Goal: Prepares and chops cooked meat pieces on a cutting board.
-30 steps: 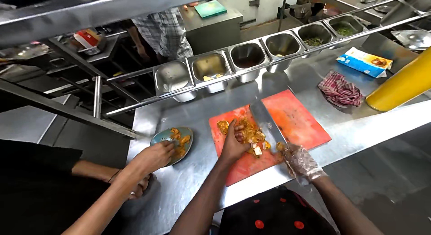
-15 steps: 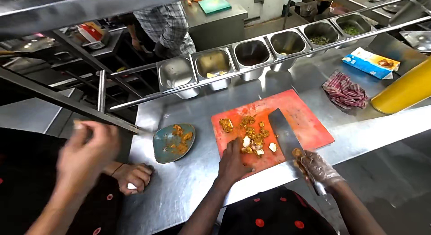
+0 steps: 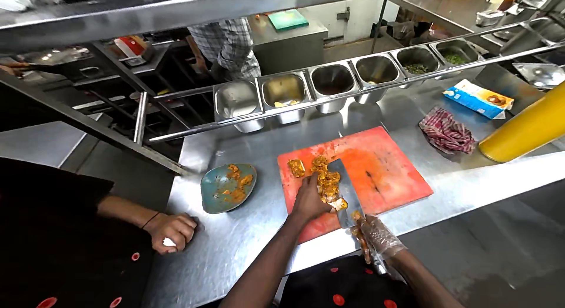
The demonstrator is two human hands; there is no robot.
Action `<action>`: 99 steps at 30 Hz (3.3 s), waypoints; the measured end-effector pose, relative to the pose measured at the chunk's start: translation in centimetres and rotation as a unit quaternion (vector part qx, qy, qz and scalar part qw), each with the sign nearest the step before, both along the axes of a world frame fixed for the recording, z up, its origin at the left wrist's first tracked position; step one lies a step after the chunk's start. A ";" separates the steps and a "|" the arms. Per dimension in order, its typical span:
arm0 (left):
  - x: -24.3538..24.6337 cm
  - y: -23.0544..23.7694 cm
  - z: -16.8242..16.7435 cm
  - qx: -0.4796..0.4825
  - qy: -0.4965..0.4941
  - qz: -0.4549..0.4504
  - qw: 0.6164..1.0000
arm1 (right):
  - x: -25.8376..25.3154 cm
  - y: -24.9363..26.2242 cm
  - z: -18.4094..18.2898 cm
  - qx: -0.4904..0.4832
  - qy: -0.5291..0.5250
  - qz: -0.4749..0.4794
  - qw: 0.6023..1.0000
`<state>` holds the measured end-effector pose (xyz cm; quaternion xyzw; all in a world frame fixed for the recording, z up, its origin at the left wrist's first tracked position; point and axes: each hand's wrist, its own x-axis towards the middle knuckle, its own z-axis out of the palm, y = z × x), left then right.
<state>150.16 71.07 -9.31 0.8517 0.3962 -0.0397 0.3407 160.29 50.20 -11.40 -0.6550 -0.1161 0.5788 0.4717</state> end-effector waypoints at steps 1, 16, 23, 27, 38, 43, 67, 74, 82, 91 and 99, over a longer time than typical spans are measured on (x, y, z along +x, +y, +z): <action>0.0 -0.1 0.0 0.000 -0.005 -0.002 1.000 | -0.2 0.0 -0.1 0.003 0.014 -0.002 1.000; -3.4 1.3 6.7 -0.027 -0.189 0.063 0.980 | -1.4 2.0 4.9 0.082 -0.108 -0.016 0.991; -13.0 8.6 7.9 0.011 -0.240 0.187 0.952 | -7.0 13.2 7.5 0.080 -0.120 0.134 0.981; -18.3 13.3 4.7 0.018 -0.211 0.241 0.947 | -10.5 19.6 6.2 0.036 -0.290 0.253 0.922; -17.7 16.9 5.4 0.077 -0.180 0.225 0.955 | -5.1 16.6 6.6 0.036 -0.290 0.080 0.953; -8.2 15.2 3.7 -0.008 -0.176 0.020 0.984 | 0.6 8.8 5.6 -0.053 -0.339 -0.001 0.939; 0.6 5.4 2.7 0.080 -0.012 -0.215 0.973 | 8.0 2.0 2.9 -0.041 -0.167 0.203 0.964; -6.0 0.9 0.5 -0.010 -0.023 -0.044 0.999 | 7.5 -6.4 -0.5 -0.018 -0.033 0.096 0.995; -4.2 -0.8 0.3 -0.020 0.020 0.018 0.999 | 1.8 -3.1 0.2 -0.041 -0.064 0.125 0.989; -6.2 -1.1 -1.6 -0.057 -0.115 0.069 0.989 | -1.1 -2.1 -1.4 0.002 -0.013 0.115 0.993; -12.2 4.6 4.1 -0.010 -0.303 0.181 0.936 | -4.3 8.4 5.5 0.018 -0.138 0.209 0.968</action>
